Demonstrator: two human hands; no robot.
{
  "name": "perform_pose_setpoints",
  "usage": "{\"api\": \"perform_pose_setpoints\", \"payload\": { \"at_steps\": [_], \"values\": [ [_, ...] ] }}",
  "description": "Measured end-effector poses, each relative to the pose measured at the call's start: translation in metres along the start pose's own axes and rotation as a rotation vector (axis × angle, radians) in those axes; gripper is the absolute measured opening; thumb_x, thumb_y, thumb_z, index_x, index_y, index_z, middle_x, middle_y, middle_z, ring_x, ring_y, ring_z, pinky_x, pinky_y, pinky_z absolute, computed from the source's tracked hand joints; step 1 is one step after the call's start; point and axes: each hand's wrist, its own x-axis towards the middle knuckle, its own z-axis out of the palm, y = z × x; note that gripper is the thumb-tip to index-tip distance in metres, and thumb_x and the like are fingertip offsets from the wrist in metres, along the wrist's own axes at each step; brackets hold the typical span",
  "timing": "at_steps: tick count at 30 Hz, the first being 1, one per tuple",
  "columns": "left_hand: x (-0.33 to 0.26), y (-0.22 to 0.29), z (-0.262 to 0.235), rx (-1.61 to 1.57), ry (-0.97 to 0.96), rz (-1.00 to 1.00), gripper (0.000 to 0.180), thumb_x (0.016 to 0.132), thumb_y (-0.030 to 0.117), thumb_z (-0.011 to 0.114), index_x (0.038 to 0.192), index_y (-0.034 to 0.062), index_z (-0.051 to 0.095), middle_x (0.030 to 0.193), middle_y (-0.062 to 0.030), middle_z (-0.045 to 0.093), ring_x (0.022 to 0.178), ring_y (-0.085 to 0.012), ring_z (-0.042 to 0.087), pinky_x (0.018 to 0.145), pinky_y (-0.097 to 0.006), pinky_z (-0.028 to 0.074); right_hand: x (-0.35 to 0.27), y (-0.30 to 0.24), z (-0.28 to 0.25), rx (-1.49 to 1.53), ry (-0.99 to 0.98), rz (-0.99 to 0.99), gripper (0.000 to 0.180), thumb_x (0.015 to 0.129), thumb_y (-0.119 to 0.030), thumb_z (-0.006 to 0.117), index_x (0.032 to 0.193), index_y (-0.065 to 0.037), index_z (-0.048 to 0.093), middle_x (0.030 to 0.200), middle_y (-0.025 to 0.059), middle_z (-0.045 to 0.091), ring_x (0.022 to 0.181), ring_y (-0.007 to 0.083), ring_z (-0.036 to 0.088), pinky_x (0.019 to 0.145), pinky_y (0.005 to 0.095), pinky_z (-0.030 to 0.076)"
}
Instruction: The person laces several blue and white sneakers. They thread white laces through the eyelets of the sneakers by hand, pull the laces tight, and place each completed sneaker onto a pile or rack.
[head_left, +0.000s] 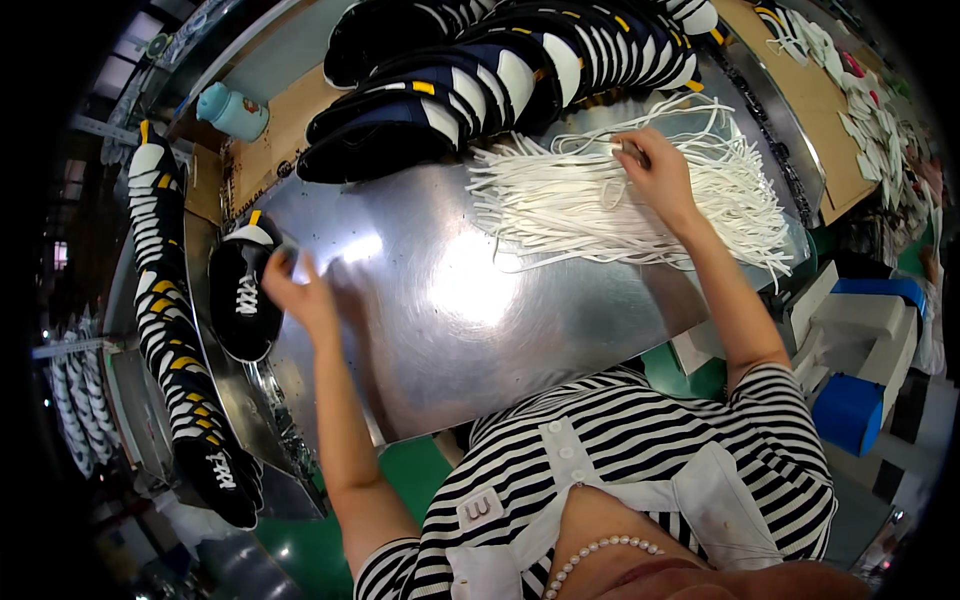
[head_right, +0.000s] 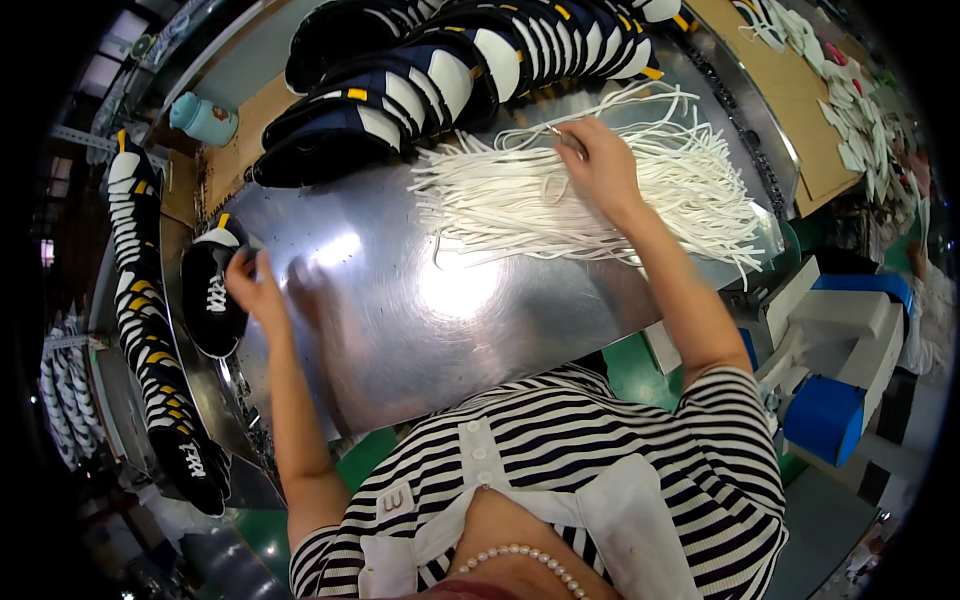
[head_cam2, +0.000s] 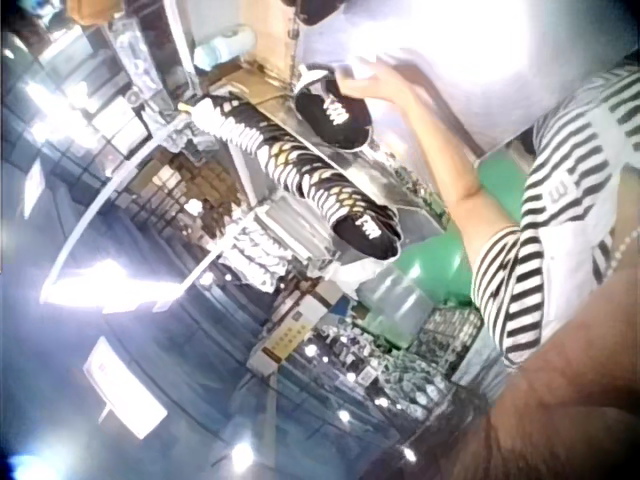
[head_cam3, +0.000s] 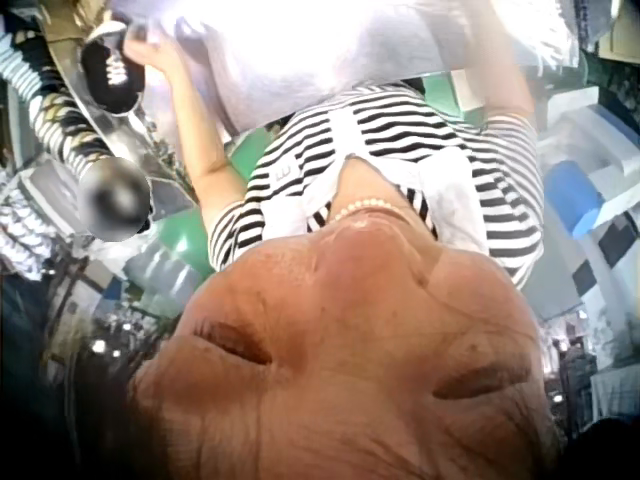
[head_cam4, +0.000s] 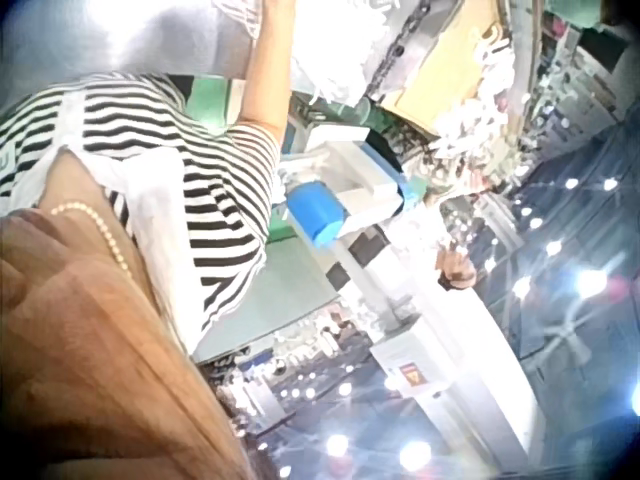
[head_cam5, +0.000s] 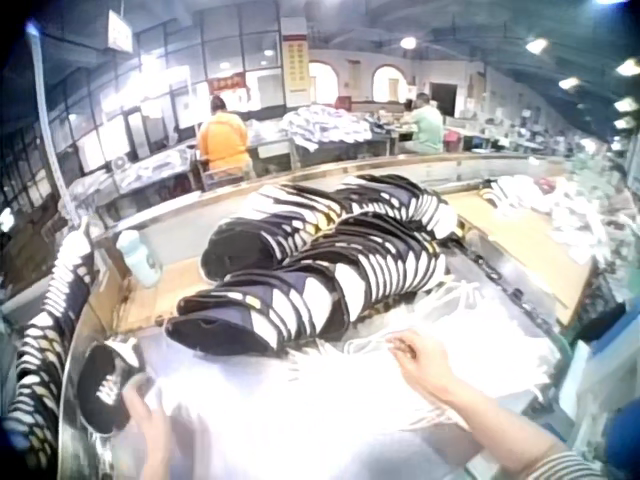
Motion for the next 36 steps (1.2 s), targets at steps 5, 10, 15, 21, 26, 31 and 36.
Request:
{"api": "perform_pose_setpoints", "payload": {
  "at_steps": [5,10,15,21,26,31,36],
  "values": [
    [-0.005,0.132,0.054,-0.278,-0.418,0.467,0.055,0.082,0.028,0.075,0.125,-0.0004,0.057,0.127,-0.0184,0.057,0.117,-0.0339,0.053,0.097,-0.040,0.043,0.034,-0.006,0.037,-0.187,-0.117,-0.244,0.019,0.085,-0.020,0.067,0.101,-0.010,0.069,0.101,0.0062,0.062,0.088,0.0297,0.064,0.075,0.0394,0.052],
    [0.024,0.188,0.133,-0.447,-0.661,0.354,0.054,0.083,0.036,0.076,0.116,-0.0046,0.063,0.116,-0.0194,0.066,0.108,-0.0272,0.063,0.095,-0.034,0.046,0.008,-0.020,0.047,-0.104,-0.305,-0.223,0.018,0.086,-0.021,0.066,0.100,-0.010,0.068,0.100,0.0063,0.062,0.086,0.0296,0.064,0.073,0.0399,0.052],
    [-0.067,0.216,0.177,-0.151,-0.327,0.283,0.054,0.095,0.038,0.057,0.131,-0.0024,0.053,0.142,-0.0229,0.047,0.135,-0.0388,0.038,0.113,-0.040,0.026,0.006,-0.015,-0.005,0.143,-0.036,-0.050,0.018,0.089,-0.021,0.067,0.100,-0.007,0.068,0.096,0.0076,0.064,0.076,0.0224,0.064,0.069,0.0322,0.050],
    [-0.056,0.236,0.169,-0.339,-0.445,-0.056,0.056,0.097,0.042,0.051,0.114,-0.0093,0.063,0.118,-0.0274,0.063,0.113,-0.0394,0.057,0.103,-0.042,0.039,0.072,0.152,-0.086,-0.004,0.265,0.414,0.030,0.082,-0.032,0.073,0.099,-0.008,0.072,0.092,0.0085,0.072,0.084,0.0209,0.067,0.074,0.0328,0.050],
    [-0.011,0.226,0.128,-1.026,-0.437,-0.524,0.044,0.093,0.028,0.064,0.118,-0.0075,0.059,0.111,-0.0081,0.064,0.097,-0.0169,0.059,0.086,-0.030,0.045,0.093,0.158,-0.068,-0.403,0.109,0.575,0.037,0.076,-0.040,0.073,0.095,-0.008,0.072,0.091,0.0136,0.072,0.092,0.0352,0.067,0.079,0.0427,0.050],
    [-0.046,0.230,0.043,-0.907,-0.527,-0.493,0.042,0.093,0.030,0.065,0.121,0.0005,0.057,0.109,-0.0087,0.064,0.096,-0.0151,0.060,0.084,-0.031,0.047,0.078,0.217,-0.092,-0.192,0.216,0.438,0.035,0.077,-0.036,0.073,0.094,-0.006,0.071,0.090,0.0130,0.072,0.083,0.0298,0.068,0.075,0.0385,0.050],
    [-0.182,0.223,0.007,-0.154,-0.629,0.360,0.049,0.091,0.031,0.065,0.123,-0.0042,0.054,0.116,-0.0210,0.059,0.109,-0.0315,0.056,0.098,-0.040,0.042,0.061,0.191,-0.117,0.538,0.394,0.423,0.024,0.086,-0.020,0.071,0.100,-0.002,0.068,0.092,0.0072,0.073,0.058,0.0083,0.051,0.055,0.0232,0.041]
  ]
}}
